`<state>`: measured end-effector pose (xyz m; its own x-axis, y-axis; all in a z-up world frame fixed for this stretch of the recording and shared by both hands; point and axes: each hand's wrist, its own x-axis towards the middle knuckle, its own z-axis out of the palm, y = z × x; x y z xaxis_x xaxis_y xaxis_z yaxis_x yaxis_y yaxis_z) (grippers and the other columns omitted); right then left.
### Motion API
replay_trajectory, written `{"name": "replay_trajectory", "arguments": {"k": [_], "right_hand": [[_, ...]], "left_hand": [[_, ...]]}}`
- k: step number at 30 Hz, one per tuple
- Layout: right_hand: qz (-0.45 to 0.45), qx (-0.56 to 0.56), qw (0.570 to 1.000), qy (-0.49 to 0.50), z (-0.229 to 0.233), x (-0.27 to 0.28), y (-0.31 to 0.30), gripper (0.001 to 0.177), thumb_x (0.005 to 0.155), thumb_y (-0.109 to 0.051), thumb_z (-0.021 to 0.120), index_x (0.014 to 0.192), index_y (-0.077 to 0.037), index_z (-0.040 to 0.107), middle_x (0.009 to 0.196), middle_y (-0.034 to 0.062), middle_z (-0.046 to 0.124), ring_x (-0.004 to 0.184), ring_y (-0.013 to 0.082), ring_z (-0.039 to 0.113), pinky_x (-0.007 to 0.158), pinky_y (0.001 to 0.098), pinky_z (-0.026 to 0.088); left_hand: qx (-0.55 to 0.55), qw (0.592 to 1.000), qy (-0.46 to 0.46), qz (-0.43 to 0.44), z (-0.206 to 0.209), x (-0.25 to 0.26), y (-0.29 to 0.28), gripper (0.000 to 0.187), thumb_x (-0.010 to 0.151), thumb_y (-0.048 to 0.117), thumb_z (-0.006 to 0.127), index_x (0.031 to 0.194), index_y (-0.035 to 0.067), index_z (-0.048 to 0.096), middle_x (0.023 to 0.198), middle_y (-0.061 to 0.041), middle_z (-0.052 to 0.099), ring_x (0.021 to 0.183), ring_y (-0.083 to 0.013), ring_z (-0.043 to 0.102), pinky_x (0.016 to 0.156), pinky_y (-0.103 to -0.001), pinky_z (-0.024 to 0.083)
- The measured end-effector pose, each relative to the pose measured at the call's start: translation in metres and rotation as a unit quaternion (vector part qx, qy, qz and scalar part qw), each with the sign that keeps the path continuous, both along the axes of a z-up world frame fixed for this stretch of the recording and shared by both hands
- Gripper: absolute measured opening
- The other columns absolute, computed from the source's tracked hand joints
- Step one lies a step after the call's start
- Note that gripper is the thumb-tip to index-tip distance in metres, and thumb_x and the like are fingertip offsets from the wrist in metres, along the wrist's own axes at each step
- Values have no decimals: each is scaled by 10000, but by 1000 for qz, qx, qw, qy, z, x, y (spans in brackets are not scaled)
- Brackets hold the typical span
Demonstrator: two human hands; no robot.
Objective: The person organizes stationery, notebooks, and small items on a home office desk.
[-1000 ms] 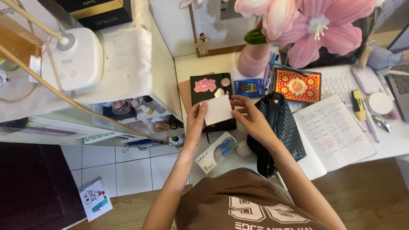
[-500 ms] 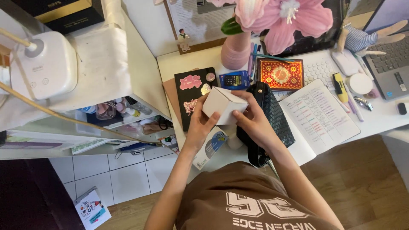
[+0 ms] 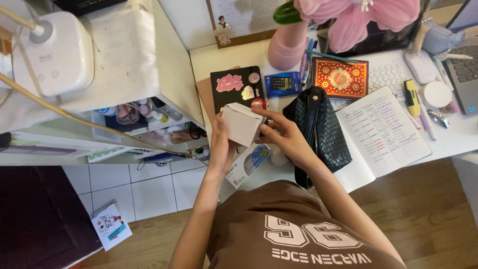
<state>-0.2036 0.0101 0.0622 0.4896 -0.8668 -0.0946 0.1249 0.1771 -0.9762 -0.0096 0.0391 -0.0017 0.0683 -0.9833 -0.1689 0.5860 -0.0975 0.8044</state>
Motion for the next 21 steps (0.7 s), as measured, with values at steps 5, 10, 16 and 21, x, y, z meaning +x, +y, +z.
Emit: {"name": "replay_trajectory", "arguments": {"k": [5,10,16,21], "right_hand": [[4,-27,996,84,-20,4,-7,527,997,-168,621,1506,-91,512,1336,135,573,1007,145,608,902,345,614],[23,-68,989,130,-37,8,-5,647,966,-170,695,1563,-107,453,1273,150,591,1005,147,607,952,317,543],[97,-144,969,177,-55,18,3,740,879,-186,782,1531,-105,444,1435,126,576,1212,250,581,1075,369,485],[201,-331,808,445,-66,19,15,794,668,-181,893,1373,-89,539,1417,164,505,1341,379,429,1107,462,406]], "left_hand": [[61,997,-38,-35,-18,5,6,669,1046,597,325,1498,111,411,1363,-170,580,1189,-264,638,912,-452,601],[104,995,-10,0,-33,13,16,672,994,576,339,1493,127,362,1378,-148,550,1276,-279,587,968,-481,560],[141,985,63,81,-67,34,35,604,938,324,627,1450,142,362,1386,-165,548,1301,-318,544,1110,-495,490],[109,991,-7,73,-129,53,56,639,966,166,727,1491,-24,419,1404,-201,508,1331,-316,499,1160,-454,426]]}}
